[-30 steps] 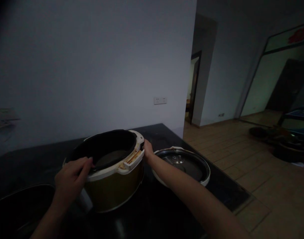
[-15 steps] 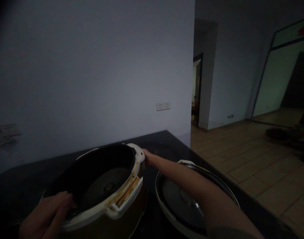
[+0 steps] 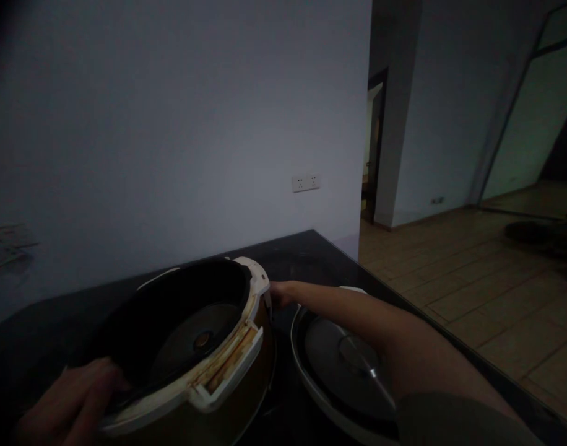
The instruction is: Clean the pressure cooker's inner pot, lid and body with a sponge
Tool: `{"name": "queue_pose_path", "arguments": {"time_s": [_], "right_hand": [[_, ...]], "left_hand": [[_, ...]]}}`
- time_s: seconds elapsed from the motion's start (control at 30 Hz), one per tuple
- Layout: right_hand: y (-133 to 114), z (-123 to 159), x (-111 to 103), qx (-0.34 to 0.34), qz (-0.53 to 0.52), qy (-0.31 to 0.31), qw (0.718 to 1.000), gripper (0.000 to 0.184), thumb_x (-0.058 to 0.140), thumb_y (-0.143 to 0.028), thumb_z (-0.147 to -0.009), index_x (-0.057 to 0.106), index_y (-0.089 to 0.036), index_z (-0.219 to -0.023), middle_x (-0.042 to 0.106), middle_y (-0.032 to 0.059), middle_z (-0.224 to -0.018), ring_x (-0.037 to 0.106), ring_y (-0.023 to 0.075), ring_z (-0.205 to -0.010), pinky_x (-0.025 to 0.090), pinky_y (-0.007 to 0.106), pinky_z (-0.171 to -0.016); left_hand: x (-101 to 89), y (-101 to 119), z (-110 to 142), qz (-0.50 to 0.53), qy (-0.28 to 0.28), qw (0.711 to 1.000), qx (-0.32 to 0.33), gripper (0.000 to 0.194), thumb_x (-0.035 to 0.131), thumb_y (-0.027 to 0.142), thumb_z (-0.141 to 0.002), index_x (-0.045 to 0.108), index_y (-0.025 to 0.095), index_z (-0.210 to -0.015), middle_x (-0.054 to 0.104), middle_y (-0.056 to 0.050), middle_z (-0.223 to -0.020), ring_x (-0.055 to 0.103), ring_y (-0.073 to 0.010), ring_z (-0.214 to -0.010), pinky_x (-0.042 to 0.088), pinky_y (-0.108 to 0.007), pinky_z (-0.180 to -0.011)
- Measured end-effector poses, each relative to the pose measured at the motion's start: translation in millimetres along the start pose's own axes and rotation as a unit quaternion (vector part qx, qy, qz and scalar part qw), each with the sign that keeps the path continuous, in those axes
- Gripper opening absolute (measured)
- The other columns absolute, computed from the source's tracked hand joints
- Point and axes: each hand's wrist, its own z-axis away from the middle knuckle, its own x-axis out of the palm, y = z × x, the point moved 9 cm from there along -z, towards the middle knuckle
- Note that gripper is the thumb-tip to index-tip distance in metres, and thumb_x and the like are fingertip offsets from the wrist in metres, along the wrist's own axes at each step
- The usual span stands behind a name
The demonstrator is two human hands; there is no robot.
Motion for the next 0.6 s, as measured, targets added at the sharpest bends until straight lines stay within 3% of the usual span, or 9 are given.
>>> {"name": "queue_pose_path", "arguments": {"time_s": [0.1,0.2,0.33,0.6], "right_hand": [[18,11,-7,0.083,0.01,-0.002,0.997,0.033,0.058,-0.033,-0.091,0.055,-0.017,-0.119,0.059,0.0078,-0.117,0.062,0.02,-0.097,0.054,0.04,-0.081],[24,23,-14,0.117,0.014,0.004,0.993,0.031,0.058,-0.033,-0.091,0.056,-0.016,-0.117,0.061,0.007,-0.112,0.063,0.0182,-0.091,0.055,0.037,-0.076],[11,30,-20,0.072,-0.005,0.026,0.997,0.031,0.057,-0.034,-0.091,0.057,-0.016,-0.116,0.061,0.0069,-0.112,0.063,0.0179,-0.091,0.055,0.037,-0.076],[-11,12,-11,-0.031,-0.049,0.066,0.996,0.032,0.056,-0.036,-0.091,0.056,-0.016,-0.117,0.061,0.0074,-0.114,0.062,0.0189,-0.094,0.054,0.039,-0.079]], "left_hand": [[-0.3,9,-7,-0.02,-0.015,1.0,0.011,0.02,0.052,0.025,-0.086,0.064,0.025,-0.069,0.068,-0.001,-0.073,0.062,-0.0199,-0.07,0.045,-0.035,-0.071],[0.8,18,-13,-0.059,-0.036,0.997,0.043,0.021,0.051,0.022,-0.086,0.062,0.024,-0.068,0.068,0.0,-0.071,0.063,-0.0187,-0.068,0.046,-0.032,-0.067],[-2.9,28,-19,-0.082,-0.021,0.993,0.078,0.021,0.051,0.022,-0.085,0.062,0.022,-0.067,0.069,0.0,-0.068,0.064,-0.0164,-0.064,0.047,-0.029,-0.066],[-2.5,25,-18,-0.076,-0.026,0.996,0.048,0.026,0.05,0.026,-0.086,0.061,0.022,-0.064,0.068,0.0,-0.067,0.064,-0.0167,-0.063,0.047,-0.029,-0.067]]}}
